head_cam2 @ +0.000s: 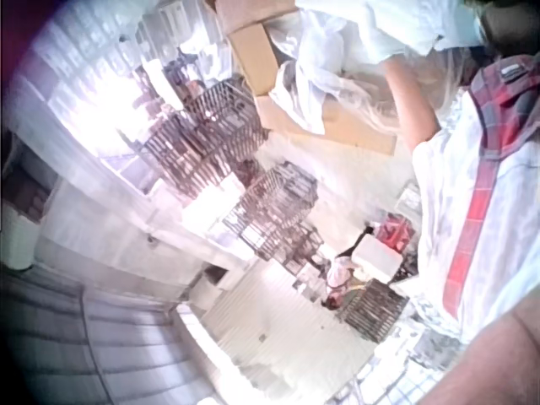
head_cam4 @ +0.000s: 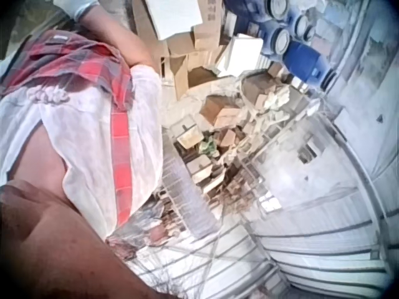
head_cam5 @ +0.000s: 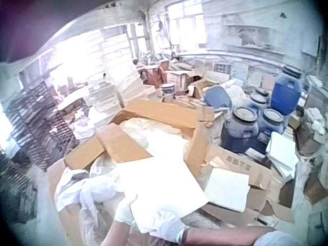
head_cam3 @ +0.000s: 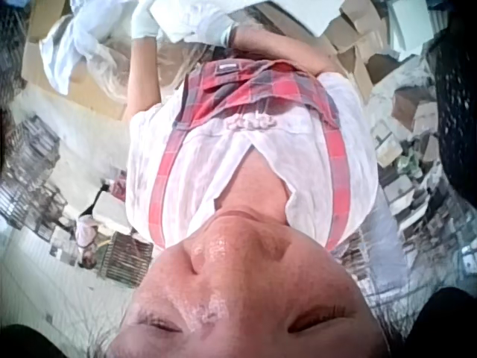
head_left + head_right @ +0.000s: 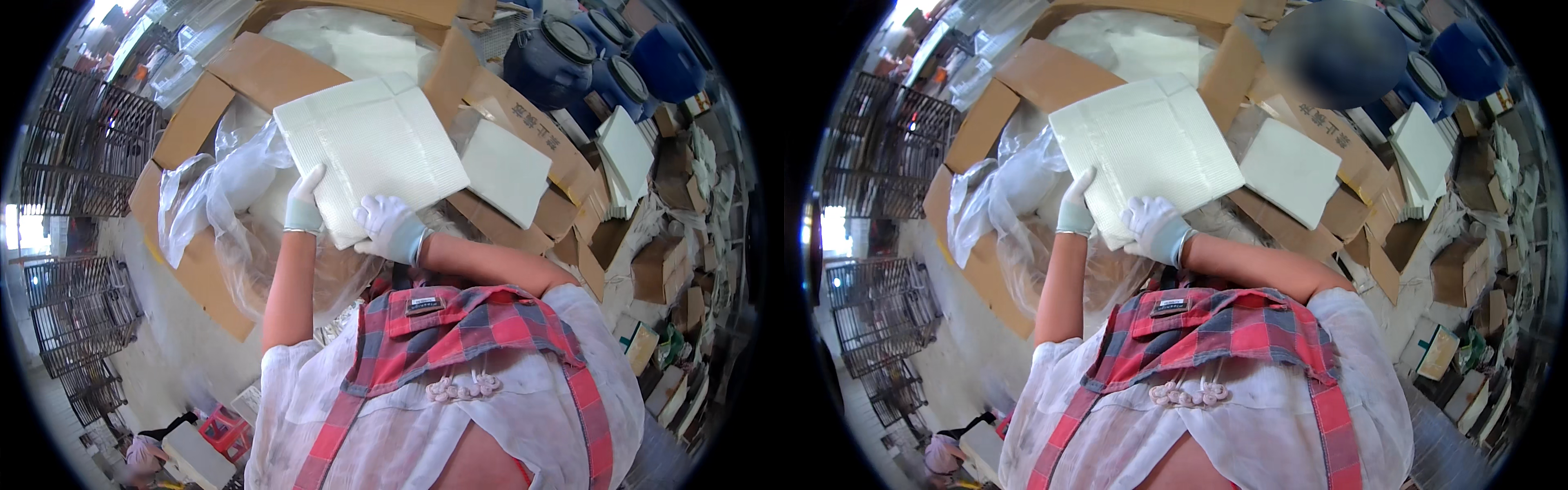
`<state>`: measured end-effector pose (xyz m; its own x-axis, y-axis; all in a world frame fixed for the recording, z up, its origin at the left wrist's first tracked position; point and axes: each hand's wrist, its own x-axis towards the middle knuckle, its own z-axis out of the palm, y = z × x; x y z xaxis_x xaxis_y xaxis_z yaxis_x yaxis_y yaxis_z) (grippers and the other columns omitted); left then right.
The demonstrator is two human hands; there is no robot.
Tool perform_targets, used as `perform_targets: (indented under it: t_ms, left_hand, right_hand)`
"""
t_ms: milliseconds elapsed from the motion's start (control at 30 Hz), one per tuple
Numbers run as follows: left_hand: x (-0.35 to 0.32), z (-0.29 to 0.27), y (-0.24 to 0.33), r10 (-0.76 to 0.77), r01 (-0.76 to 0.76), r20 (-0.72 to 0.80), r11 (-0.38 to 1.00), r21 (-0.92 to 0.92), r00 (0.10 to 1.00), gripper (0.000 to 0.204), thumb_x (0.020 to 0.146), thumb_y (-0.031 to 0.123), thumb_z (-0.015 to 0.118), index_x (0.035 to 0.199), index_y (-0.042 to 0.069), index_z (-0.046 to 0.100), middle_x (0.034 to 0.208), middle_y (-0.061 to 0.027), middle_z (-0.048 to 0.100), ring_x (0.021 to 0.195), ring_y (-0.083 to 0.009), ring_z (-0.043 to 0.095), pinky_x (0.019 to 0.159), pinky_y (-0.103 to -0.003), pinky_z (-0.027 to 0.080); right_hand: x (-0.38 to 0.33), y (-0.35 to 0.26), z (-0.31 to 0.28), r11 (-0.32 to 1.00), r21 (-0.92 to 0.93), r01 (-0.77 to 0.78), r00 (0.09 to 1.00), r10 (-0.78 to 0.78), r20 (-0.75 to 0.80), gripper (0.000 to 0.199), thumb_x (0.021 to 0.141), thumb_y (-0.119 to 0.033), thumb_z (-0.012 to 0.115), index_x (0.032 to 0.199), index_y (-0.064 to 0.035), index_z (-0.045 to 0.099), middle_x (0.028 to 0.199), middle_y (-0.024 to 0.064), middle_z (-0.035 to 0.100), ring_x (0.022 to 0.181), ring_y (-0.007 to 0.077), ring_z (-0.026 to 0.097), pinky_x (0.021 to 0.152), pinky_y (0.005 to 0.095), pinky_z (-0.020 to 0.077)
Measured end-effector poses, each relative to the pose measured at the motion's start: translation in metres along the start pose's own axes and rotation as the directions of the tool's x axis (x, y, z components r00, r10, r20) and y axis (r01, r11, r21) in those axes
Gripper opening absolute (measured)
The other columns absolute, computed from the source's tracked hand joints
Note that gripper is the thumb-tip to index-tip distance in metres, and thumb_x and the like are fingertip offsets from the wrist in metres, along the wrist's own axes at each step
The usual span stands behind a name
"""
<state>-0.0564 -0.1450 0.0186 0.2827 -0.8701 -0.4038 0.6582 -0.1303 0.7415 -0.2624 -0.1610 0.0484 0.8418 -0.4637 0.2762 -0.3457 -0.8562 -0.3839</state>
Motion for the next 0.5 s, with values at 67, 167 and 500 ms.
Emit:
perform_targets:
  t_ms: [67, 167, 500]
  left_hand:
    - [-0.008, 0.022, 0.004, 0.047, -0.045, -0.025, 0.997, 0.06, 0.999, 0.043, 0.084, 0.016, 0.065, 0.119, -0.006, 0.053, 0.11, -0.015, 0.061, 0.095, -0.0252, 0.062, 0.083, -0.035, 0.05]
    - [-0.024, 0.075, 0.018, 0.108, -0.101, -0.064, 0.99, 0.101, 0.992, 0.042, 0.081, 0.013, 0.066, 0.116, -0.007, 0.054, 0.104, -0.0141, 0.063, 0.09, -0.0242, 0.063, 0.079, -0.033, 0.051]
    - [0.004, 0.199, 0.037, 0.131, -0.151, 0.223, 0.986, 0.074, 0.966, 0.047, 0.086, 0.019, 0.062, 0.121, -0.01, 0.05, 0.12, -0.0204, 0.056, 0.107, -0.0294, 0.057, 0.094, -0.04, 0.046]
  right_hand:
    - [-0.013, 0.003, 0.007, 0.994, -0.022, 0.107, 0.993, -0.106, 0.057, 0.024, 0.079, -0.032, 0.063, 0.085, -0.009, 0.059, 0.078, 0.0084, 0.052, 0.075, 0.0266, 0.055, 0.068, 0.0373, 0.0451]
    - [-0.035, -0.004, -0.022, 0.984, 0.106, 0.143, 0.94, -0.168, 0.297, 0.017, 0.081, -0.025, 0.059, 0.076, -0.0094, 0.061, 0.076, 0.0086, 0.056, 0.074, 0.0274, 0.058, 0.064, 0.0403, 0.047]
    - [-0.276, 0.087, -0.033, 0.523, -0.361, -0.772, 0.413, 0.845, 0.34, 0.026, 0.075, -0.022, 0.062, 0.095, -0.0068, 0.068, 0.09, 0.019, 0.067, 0.08, 0.035, 0.066, 0.067, 0.0439, 0.0521]
